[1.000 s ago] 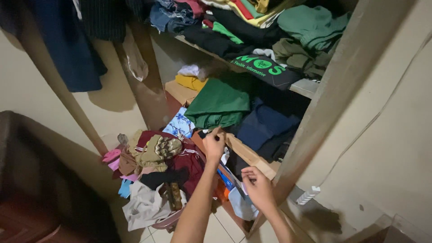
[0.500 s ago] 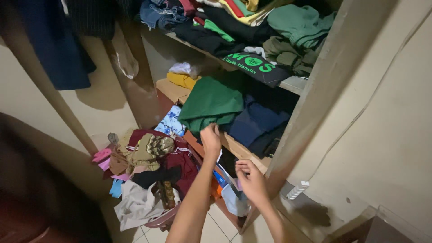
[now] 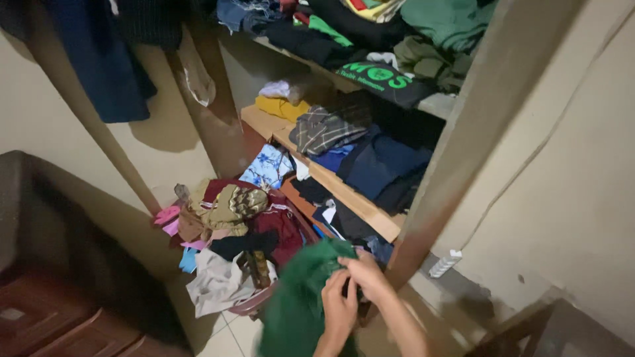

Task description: The person wipes a glass table with a blue cloth and a spray bottle, then places a green cloth on the table and smooths it out.

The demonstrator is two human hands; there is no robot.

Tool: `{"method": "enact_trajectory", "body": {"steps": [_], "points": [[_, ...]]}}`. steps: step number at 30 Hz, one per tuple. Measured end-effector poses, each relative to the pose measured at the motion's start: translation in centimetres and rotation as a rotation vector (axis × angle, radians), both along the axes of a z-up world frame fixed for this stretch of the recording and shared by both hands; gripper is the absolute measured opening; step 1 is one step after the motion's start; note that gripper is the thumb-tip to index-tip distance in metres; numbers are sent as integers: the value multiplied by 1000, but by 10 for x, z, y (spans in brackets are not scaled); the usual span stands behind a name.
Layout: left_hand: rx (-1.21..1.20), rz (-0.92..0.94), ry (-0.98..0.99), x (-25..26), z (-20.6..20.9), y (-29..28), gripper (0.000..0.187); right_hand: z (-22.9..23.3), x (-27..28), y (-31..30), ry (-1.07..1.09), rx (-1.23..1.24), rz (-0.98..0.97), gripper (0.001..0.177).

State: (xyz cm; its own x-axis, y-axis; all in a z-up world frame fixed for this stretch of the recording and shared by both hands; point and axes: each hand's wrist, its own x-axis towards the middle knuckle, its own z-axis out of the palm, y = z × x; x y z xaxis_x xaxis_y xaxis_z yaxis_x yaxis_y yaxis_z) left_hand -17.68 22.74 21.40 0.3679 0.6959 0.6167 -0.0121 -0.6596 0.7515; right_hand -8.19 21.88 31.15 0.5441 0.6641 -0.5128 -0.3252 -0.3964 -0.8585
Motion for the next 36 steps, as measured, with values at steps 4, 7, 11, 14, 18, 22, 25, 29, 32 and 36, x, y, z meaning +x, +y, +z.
{"method": "enact_trajectory", "body": {"steps": [4,7,11,14,18,22,25,29,32,36], "points": [[-32,-54,87,-32,0,-34,11,-37,-12,-28,-107,-219,63,68],[-117,-149,144,-47,-5,-68,12,-89,1,-53,-184,-165,70,66],[-184,-59,54,-56,-14,-113,34,-77,12,-98,-269,-87,-39,61],[-287,149,-126,-56,-19,-125,32,-46,30,-136,-219,6,-185,59],[-1471,192,-258,-46,-25,-118,67,18,41,-194,-38,96,-391,58],[-1796,-214,-300,-27,-30,-125,66,42,54,-260,106,318,-534,31],[-1810,-515,-511,0,19,-146,82,45,73,-318,126,468,-593,32],[-1844,-536,-492,31,101,-200,82,41,91,-413,125,231,-828,77],[-1800,-663,-487,63,174,-257,85,19,99,-513,-28,314,-832,65],[-1713,-904,-493,131,212,-306,85,-29,109,-649,-550,-404,-627,57]]}}
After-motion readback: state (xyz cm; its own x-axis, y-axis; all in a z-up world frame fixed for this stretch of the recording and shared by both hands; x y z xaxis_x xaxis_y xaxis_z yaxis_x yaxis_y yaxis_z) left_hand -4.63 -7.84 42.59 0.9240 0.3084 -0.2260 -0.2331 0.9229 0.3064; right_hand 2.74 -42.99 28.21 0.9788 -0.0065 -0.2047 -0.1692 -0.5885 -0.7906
